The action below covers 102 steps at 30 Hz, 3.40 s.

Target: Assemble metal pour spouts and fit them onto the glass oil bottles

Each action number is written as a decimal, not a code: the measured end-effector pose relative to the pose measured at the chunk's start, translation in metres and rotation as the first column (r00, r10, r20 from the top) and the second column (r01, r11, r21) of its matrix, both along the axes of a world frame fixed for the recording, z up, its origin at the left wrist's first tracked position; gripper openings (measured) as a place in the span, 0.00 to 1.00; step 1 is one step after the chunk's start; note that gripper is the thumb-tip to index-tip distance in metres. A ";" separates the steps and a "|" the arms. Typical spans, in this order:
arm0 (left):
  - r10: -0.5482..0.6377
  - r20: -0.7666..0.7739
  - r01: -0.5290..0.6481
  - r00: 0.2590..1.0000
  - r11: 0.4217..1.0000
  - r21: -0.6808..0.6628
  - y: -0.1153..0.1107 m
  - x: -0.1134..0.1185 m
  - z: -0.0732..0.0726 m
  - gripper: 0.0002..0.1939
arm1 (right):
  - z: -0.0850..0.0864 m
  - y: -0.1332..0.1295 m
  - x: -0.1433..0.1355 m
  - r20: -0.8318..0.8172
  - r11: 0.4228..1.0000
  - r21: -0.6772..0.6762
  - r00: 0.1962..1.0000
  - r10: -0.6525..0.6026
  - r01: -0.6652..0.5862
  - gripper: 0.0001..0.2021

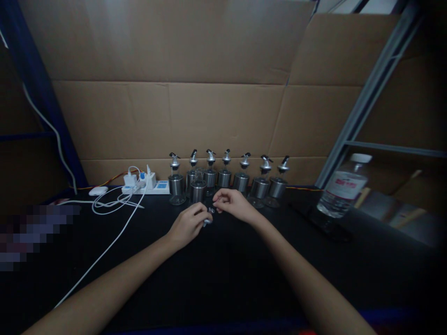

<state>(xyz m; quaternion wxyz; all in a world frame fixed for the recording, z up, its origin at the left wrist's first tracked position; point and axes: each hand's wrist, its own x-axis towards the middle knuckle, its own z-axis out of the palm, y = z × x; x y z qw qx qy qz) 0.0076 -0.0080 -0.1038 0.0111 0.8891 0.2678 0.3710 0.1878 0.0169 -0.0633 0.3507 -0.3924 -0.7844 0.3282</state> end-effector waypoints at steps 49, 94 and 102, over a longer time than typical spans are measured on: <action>0.003 -0.024 0.004 1.000 0.966 0.258 0.000 -0.002 -0.002 0.11 | 0.013 -0.012 0.005 -0.162 0.897 -0.297 0.942 0.293 -0.329 0.18; 0.148 0.248 -0.161 0.957 0.986 0.034 0.004 -0.002 0.000 0.06 | 0.001 -0.011 -0.011 0.031 0.988 -0.035 0.988 0.149 -0.148 0.15; 0.093 0.234 -0.082 0.968 0.995 -0.053 0.006 -0.001 0.001 0.08 | -0.009 0.013 0.023 0.597 0.878 0.427 0.662 -0.453 0.215 0.06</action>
